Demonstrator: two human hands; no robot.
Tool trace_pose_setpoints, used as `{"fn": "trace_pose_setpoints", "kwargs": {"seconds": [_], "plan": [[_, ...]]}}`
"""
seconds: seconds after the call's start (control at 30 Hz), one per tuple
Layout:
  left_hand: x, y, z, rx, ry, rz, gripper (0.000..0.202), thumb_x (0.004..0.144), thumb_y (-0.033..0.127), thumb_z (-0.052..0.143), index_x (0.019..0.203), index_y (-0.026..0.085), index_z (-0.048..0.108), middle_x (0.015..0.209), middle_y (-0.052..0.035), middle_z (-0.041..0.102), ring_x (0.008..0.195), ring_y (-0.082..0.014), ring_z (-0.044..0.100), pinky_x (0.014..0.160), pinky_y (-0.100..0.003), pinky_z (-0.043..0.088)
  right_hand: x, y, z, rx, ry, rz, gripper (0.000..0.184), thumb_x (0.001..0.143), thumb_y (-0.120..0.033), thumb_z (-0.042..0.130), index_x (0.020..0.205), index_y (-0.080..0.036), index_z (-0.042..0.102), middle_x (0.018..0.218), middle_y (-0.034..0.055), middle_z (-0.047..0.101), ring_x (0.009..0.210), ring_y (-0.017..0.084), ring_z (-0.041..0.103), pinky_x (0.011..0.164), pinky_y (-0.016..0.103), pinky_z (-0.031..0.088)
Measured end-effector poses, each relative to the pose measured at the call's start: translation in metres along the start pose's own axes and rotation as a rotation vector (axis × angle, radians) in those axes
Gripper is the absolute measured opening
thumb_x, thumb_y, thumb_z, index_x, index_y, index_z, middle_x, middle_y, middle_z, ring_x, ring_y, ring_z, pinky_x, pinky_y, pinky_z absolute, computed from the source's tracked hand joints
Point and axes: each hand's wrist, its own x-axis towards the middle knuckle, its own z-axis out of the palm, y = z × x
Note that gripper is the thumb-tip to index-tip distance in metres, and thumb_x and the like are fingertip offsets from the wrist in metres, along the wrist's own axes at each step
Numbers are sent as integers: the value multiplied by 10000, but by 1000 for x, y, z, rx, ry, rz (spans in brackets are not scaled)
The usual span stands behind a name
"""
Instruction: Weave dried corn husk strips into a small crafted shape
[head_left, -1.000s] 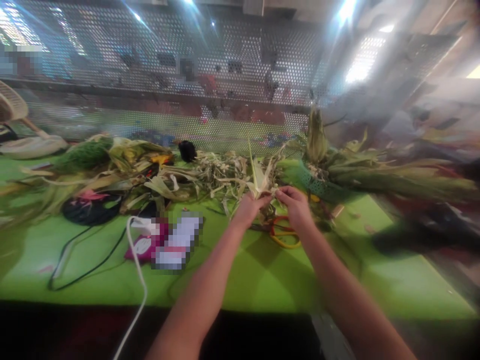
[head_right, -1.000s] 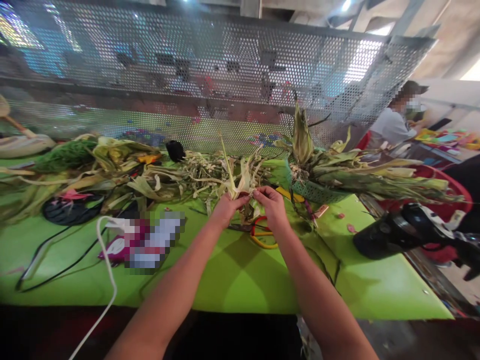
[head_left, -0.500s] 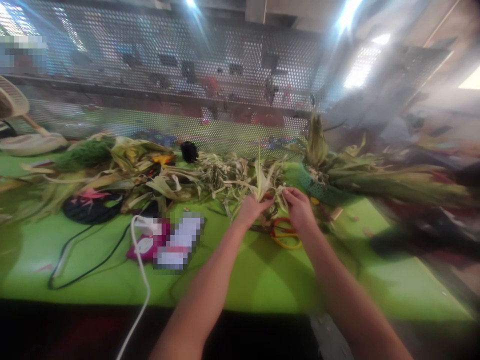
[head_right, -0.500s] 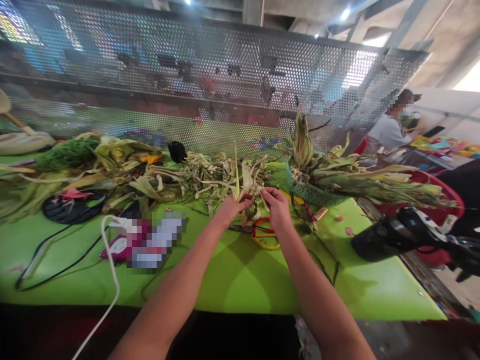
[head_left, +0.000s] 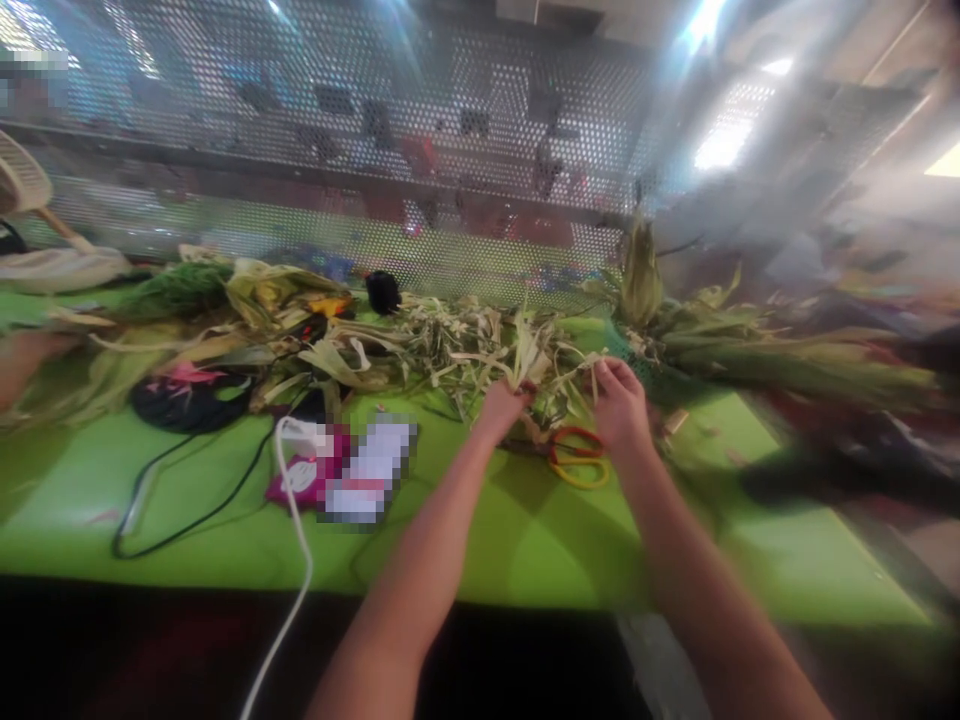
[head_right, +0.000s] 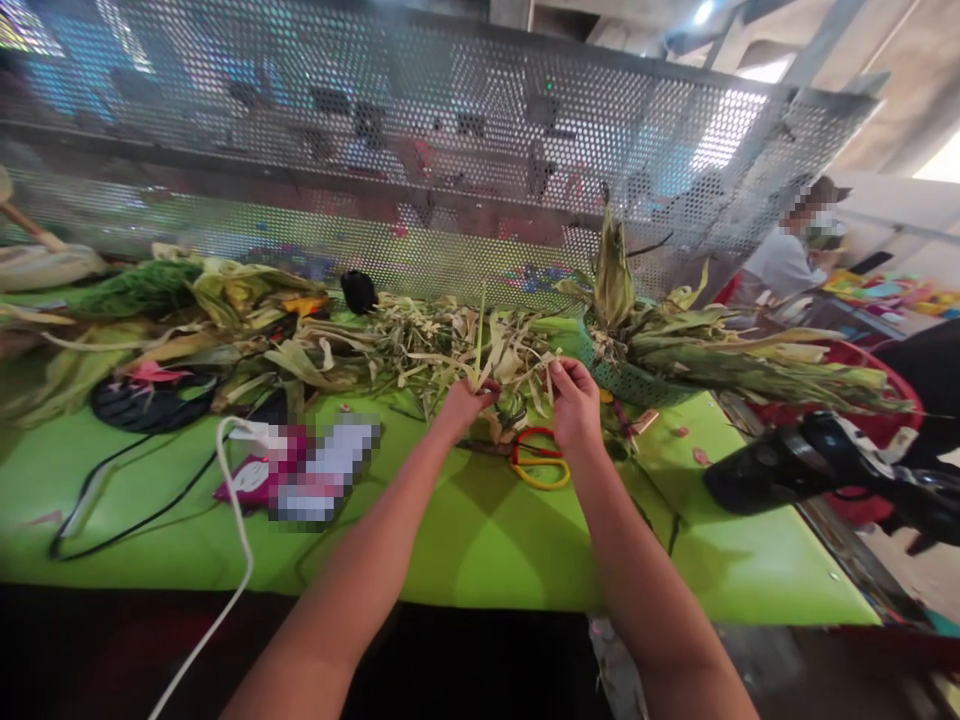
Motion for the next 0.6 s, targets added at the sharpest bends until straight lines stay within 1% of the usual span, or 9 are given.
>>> {"fn": "trace_pose_setpoints", "kwargs": {"seconds": [0.1,0.17,0.23,0.3,0.37,0.43,0.53,0.6], "plan": [[1,-1,-3,-96,41,-15,126,654,192,679,761,132,707,694,-32,670,694,-163,598,717,-272,448,-1,-3,0,36,-28,-5,240,645,-309,842,776,-219,661,721,-57,641,630,59,567,590,164,464],[1,0,-4,-180,34,-8,121,655,211,695,744,128,706,667,-21,659,681,-155,588,725,-275,451,-1,-5,1,43,-40,-17,237,653,-311,840,782,-221,663,738,-58,648,636,56,568,600,160,473],[0,1,-3,-246,22,-8,155,655,247,718,753,126,714,668,-20,659,689,-151,587,733,-276,451,-1,-7,3,34,-35,-28,240,652,-319,841,779,-220,663,734,-59,648,624,54,562,593,160,474],[-2,2,0,-292,0,-44,224,654,294,742,803,128,727,666,-17,653,655,-137,568,689,-268,444,0,-10,5,17,-28,-29,251,644,-326,845,777,-217,662,717,-60,642,609,55,552,574,162,466],[-5,4,4,-371,-52,-102,312,653,356,760,872,136,729,641,-3,629,567,-105,514,598,-248,416,2,-11,8,-14,-19,-34,260,639,-336,844,779,-216,661,697,-62,628,586,56,534,552,167,452],[-8,6,8,-486,-131,-162,378,641,387,777,921,140,718,638,4,614,512,-78,476,538,-229,389,5,-10,11,-67,0,-50,271,640,-359,838,784,-217,659,686,-60,620,569,62,518,532,179,443],[-13,9,12,-572,-251,-217,435,588,348,816,947,129,704,690,-16,641,537,-80,520,531,-218,402,10,-6,15,-129,42,-82,305,631,-407,836,781,-215,653,673,-53,617,559,71,512,505,188,429],[-15,9,14,-554,-314,-186,467,570,327,826,973,129,702,759,-33,669,581,-90,551,545,-218,411,13,-2,17,-132,62,-82,324,613,-412,845,776,-210,651,678,-50,627,564,70,520,507,186,426]]}}
